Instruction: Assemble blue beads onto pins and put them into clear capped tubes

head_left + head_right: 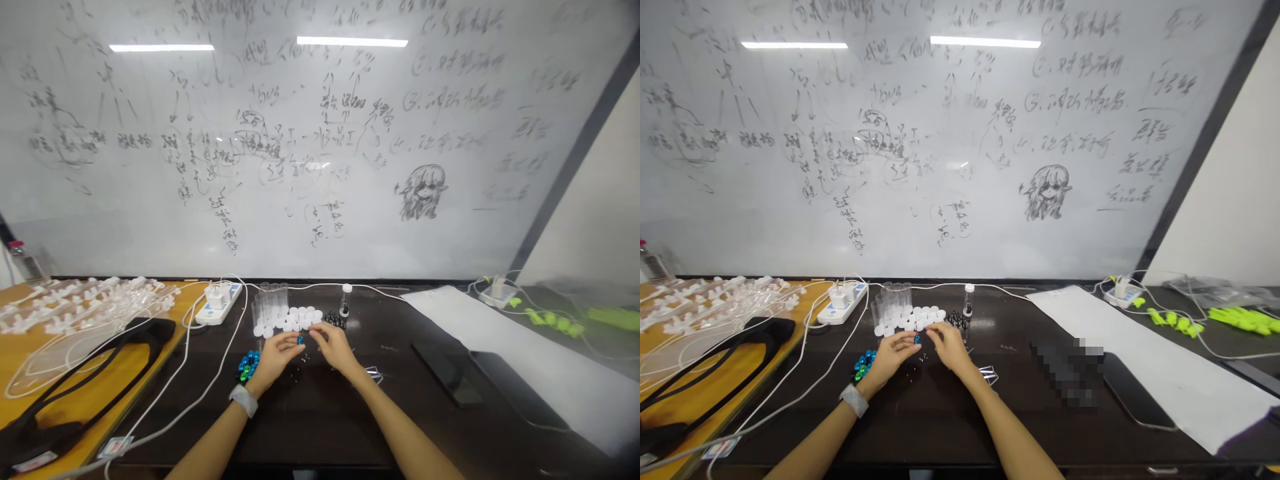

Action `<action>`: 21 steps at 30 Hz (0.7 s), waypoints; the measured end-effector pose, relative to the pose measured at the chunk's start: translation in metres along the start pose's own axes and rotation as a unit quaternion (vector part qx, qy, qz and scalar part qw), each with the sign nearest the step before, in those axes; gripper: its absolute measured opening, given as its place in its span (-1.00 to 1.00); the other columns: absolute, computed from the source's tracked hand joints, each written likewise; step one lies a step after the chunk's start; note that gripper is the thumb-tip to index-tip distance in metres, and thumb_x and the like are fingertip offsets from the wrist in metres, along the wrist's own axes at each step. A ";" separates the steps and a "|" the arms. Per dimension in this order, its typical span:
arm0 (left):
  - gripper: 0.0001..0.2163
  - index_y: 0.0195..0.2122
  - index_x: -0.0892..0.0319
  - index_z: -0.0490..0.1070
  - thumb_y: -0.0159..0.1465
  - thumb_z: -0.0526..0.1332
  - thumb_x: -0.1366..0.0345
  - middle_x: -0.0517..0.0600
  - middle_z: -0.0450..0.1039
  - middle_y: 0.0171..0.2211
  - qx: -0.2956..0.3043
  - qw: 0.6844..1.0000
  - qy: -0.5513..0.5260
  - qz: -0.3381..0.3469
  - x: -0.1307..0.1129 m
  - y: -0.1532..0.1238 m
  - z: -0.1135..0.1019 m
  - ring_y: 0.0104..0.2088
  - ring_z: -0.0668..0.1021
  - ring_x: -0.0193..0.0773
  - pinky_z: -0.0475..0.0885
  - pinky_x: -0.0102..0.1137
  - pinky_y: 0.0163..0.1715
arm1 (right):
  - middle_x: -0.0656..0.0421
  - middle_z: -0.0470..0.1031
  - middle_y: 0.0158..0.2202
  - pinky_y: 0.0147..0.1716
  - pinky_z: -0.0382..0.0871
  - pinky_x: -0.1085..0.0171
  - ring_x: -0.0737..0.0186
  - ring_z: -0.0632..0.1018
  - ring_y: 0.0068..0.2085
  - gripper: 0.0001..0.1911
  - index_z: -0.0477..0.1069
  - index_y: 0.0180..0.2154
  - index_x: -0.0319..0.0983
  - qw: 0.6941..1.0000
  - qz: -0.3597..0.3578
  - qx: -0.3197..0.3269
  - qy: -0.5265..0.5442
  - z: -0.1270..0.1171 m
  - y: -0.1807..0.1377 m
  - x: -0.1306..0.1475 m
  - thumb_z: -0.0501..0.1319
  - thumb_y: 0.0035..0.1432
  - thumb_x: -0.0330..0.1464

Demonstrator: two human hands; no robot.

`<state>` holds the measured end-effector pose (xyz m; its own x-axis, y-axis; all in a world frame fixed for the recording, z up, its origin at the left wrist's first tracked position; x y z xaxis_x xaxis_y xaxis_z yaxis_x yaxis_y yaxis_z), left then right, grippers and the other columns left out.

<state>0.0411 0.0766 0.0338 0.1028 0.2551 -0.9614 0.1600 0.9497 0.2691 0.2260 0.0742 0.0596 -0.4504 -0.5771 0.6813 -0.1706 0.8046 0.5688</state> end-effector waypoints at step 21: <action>-0.64 -0.20 0.23 0.56 -0.01 0.49 0.21 0.05 0.59 -0.33 0.017 0.999 -0.020 -0.024 0.006 0.004 -0.001 -0.25 0.62 -0.17 0.50 -0.33 -0.14 | 0.17 0.55 -0.38 -0.39 0.27 0.33 0.22 0.51 -0.39 -0.91 0.56 -0.34 -0.19 0.965 0.061 0.175 -0.183 -0.093 -0.042 -0.031 0.37 0.03 -0.36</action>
<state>0.0416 0.0824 0.0289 0.1327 0.2017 -0.9704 0.1984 0.9538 0.2254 0.3291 0.0454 0.0577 -0.7547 -0.4378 0.4885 -0.3534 0.8988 0.2596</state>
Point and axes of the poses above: each hand's wrist, its own y-axis towards the middle knuckle, its own z-axis out of the palm, x = y × z, the point moved 3 cm from there along y, towards the middle knuckle
